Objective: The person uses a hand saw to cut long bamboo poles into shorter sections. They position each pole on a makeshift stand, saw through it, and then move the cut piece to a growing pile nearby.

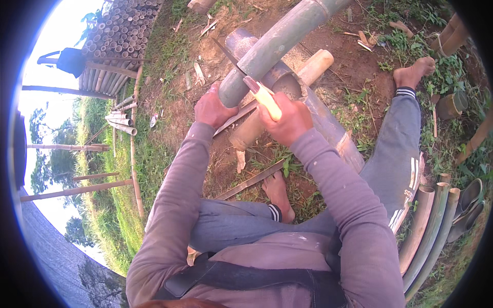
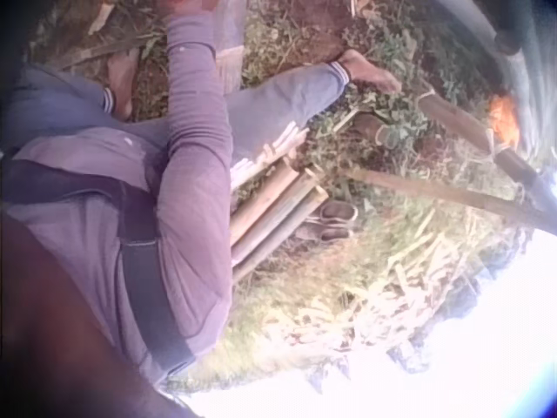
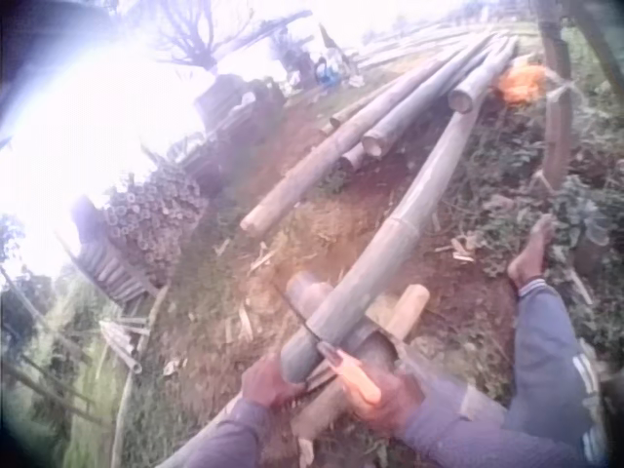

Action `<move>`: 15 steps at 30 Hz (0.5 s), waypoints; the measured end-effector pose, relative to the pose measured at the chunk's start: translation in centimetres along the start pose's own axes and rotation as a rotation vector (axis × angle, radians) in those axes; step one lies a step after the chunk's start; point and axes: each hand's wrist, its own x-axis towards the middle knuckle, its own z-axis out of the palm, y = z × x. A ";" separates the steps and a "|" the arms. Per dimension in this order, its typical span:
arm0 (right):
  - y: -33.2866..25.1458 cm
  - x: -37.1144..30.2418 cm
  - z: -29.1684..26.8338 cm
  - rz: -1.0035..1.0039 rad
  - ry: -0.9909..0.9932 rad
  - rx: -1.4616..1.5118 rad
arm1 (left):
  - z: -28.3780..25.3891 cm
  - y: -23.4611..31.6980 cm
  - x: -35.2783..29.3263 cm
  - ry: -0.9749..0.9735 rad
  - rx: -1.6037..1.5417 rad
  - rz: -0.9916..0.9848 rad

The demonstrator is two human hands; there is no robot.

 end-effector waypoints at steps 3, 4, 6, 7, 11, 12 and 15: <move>-0.8 0.3 0.3 0.096 -0.018 0.008 | -1.2 0.5 -1.0 -0.010 -0.028 -0.030; -1.3 -1.8 -1.0 0.095 -0.026 0.052 | -1.1 0.0 -1.3 -0.015 -0.015 -0.024; -2.4 -7.7 -5.9 0.088 -0.061 0.101 | 0.0 -1.6 -1.0 -0.017 0.004 -0.025; -2.7 -10.5 -8.7 0.092 -0.138 0.061 | 0.8 -2.5 -0.8 -0.007 0.019 -0.023; -2.4 -13.0 -9.6 0.071 -0.074 0.079 | 0.1 -1.1 -0.9 -0.043 0.020 -0.048; -1.6 -11.5 -8.0 0.067 -0.041 0.106 | 0.2 -1.2 -1.0 -0.049 0.021 -0.042; 0.2 -0.4 -0.4 0.067 -0.025 -0.022 | -0.5 0.3 -0.2 -0.019 0.017 0.003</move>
